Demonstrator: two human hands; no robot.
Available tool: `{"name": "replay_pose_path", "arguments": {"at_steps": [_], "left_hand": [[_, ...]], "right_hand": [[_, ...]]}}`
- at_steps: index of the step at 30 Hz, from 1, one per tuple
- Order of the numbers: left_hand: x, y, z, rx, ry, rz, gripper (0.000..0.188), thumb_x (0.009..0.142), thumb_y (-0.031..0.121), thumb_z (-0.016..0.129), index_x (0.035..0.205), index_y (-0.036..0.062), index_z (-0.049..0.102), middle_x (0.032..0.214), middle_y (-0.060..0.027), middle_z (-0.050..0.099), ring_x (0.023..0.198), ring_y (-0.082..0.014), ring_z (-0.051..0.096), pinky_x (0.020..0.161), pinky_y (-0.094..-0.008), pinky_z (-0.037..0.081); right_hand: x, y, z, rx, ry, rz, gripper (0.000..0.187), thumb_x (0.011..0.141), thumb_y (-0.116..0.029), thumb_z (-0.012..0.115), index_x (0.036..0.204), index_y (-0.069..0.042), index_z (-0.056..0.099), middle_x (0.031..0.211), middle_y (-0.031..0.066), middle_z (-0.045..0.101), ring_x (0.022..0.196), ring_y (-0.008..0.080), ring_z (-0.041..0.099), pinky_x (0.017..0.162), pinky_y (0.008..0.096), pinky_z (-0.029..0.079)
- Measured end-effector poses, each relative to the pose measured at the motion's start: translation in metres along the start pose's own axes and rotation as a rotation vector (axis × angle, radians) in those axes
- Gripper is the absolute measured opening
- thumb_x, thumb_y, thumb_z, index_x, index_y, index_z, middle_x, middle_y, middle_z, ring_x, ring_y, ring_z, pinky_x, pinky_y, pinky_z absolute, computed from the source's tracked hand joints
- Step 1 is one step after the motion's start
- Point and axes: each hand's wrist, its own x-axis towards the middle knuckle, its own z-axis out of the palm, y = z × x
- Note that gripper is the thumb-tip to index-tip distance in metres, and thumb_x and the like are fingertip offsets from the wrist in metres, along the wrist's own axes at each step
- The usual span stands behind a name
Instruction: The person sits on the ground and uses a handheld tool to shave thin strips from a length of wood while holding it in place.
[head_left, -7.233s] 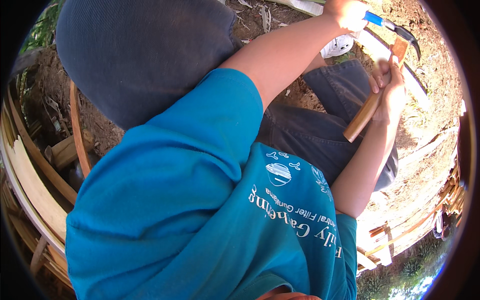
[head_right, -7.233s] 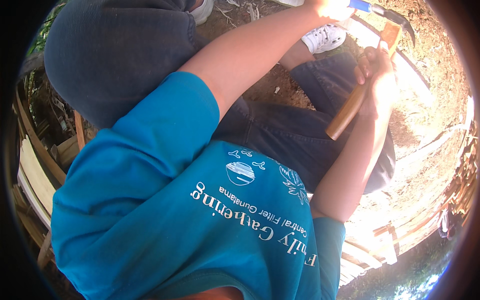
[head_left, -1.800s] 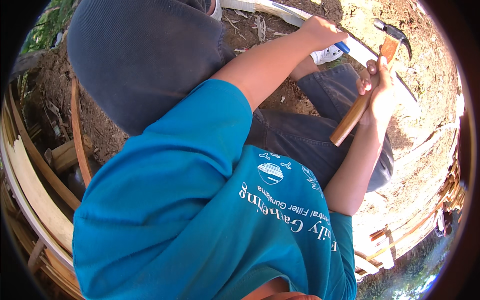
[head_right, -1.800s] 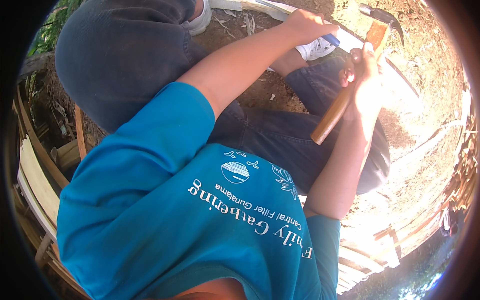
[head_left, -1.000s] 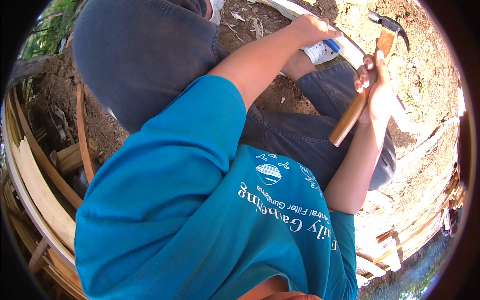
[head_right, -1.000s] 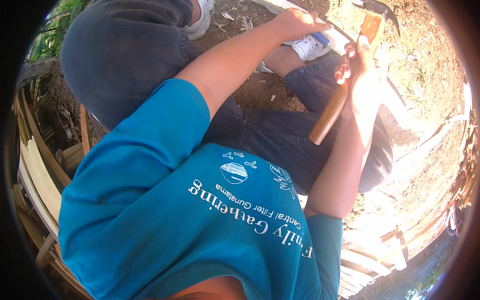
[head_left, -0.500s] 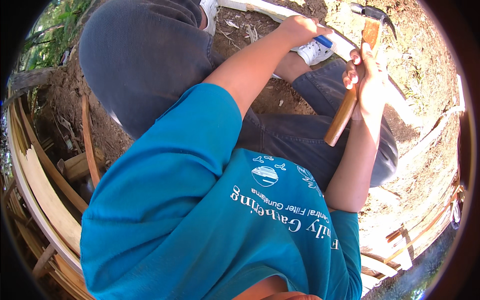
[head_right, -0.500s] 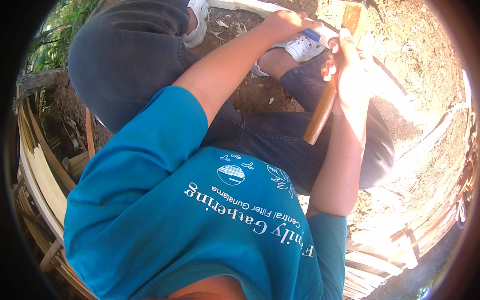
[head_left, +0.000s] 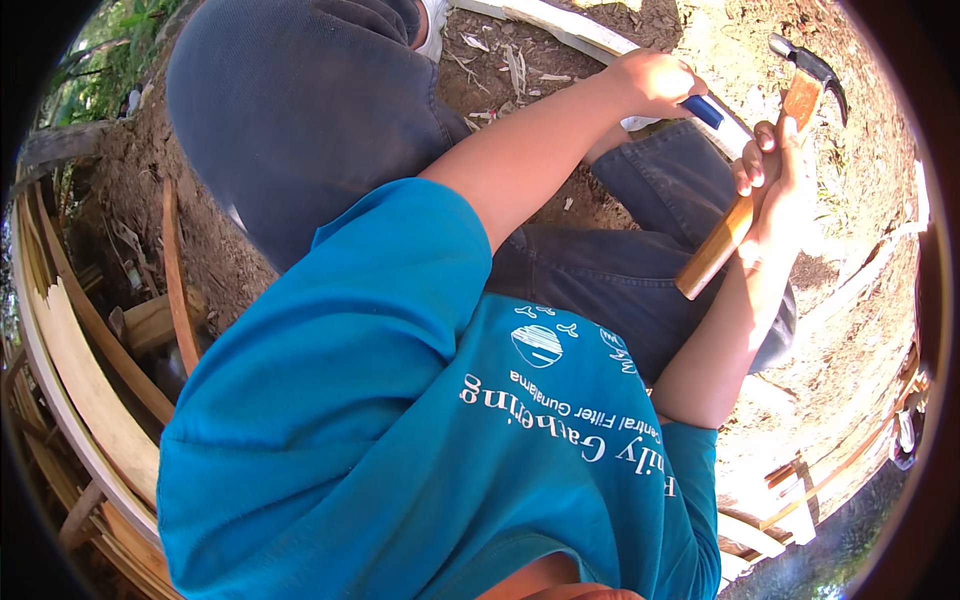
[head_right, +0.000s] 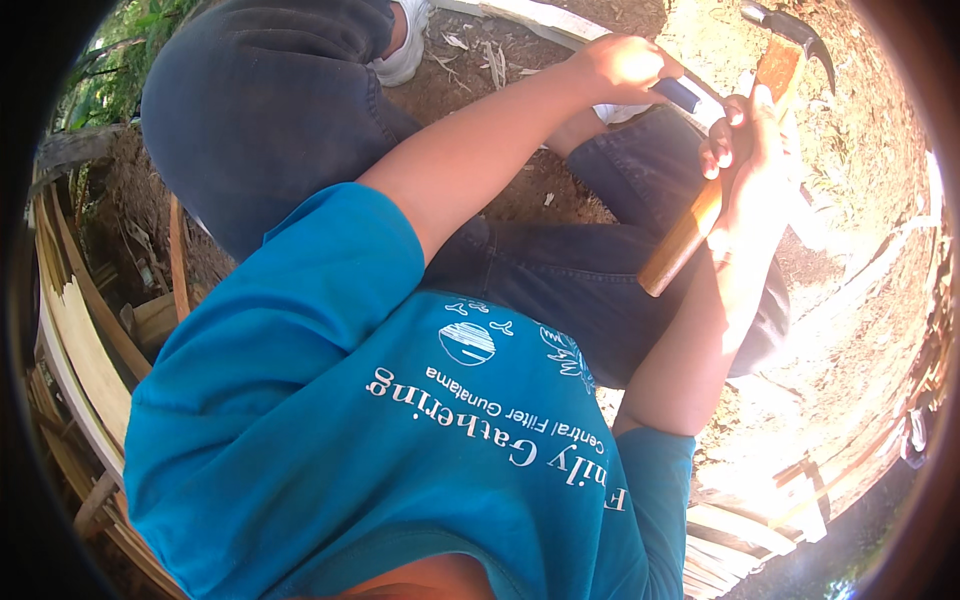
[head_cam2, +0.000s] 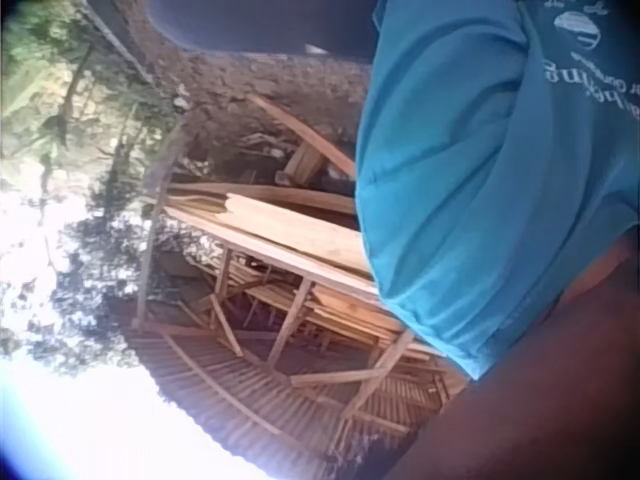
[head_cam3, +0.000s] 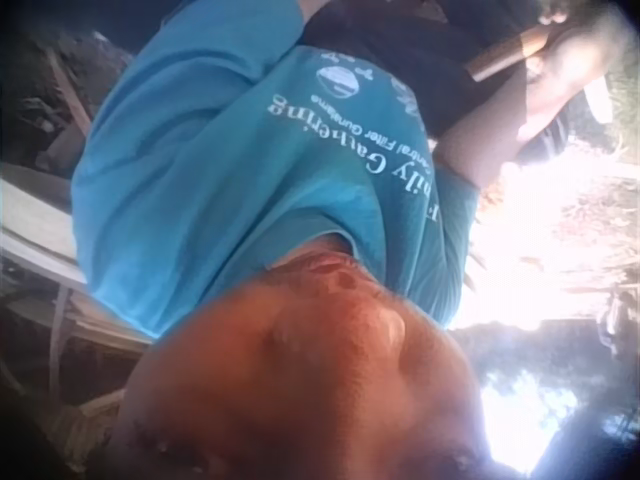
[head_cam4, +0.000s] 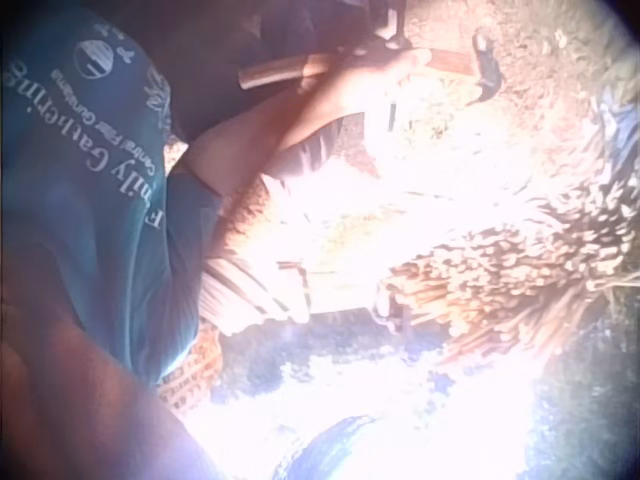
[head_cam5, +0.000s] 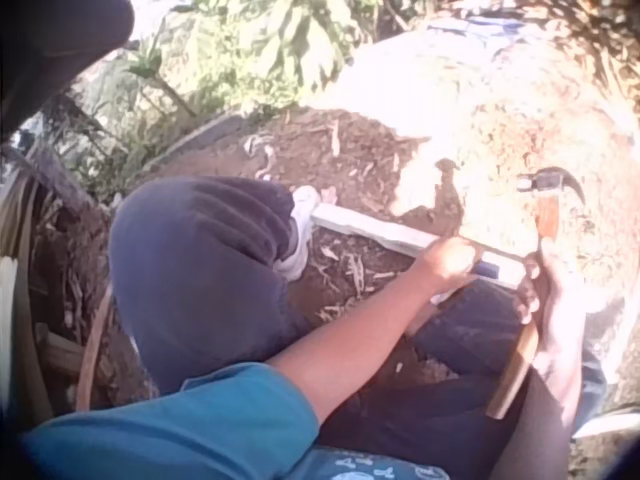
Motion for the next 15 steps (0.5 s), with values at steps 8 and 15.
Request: {"name": "replay_pose_path", "arguments": {"at_steps": [8, 15], "left_hand": [[-0.004, -0.04, 0.018, 0.015, 0.533, 0.244, 0.031, 0.081, 0.022, 0.077, 0.109, 0.0123, 0.069, 0.092, -0.0088, 0.071, 0.091, -0.0315, 0.07, 0.077, -0.0446, 0.058], [-0.009, -0.036, 0.018, 0.049, 0.537, 0.191, 0.025, 0.081, 0.026, 0.077, 0.1, 0.0122, 0.069, 0.093, -0.0062, 0.072, 0.09, -0.0288, 0.07, 0.078, -0.0427, 0.058]], "right_hand": [[-0.013, 0.006, -0.019, 0.04, -0.029, -0.016, 0.017, 0.108, -0.025, 0.056, 0.103, -0.009, 0.054, 0.082, 0.0015, 0.058, 0.055, 0.0067, 0.046, 0.047, 0.0228, 0.039], [-0.042, 0.009, -0.017, 0.038, -0.02, 0.055, 0.027, 0.111, -0.027, 0.05, 0.126, -0.005, 0.052, 0.084, 0.0001, 0.051, 0.058, 0.005, 0.042, 0.047, 0.0207, 0.038]]}}
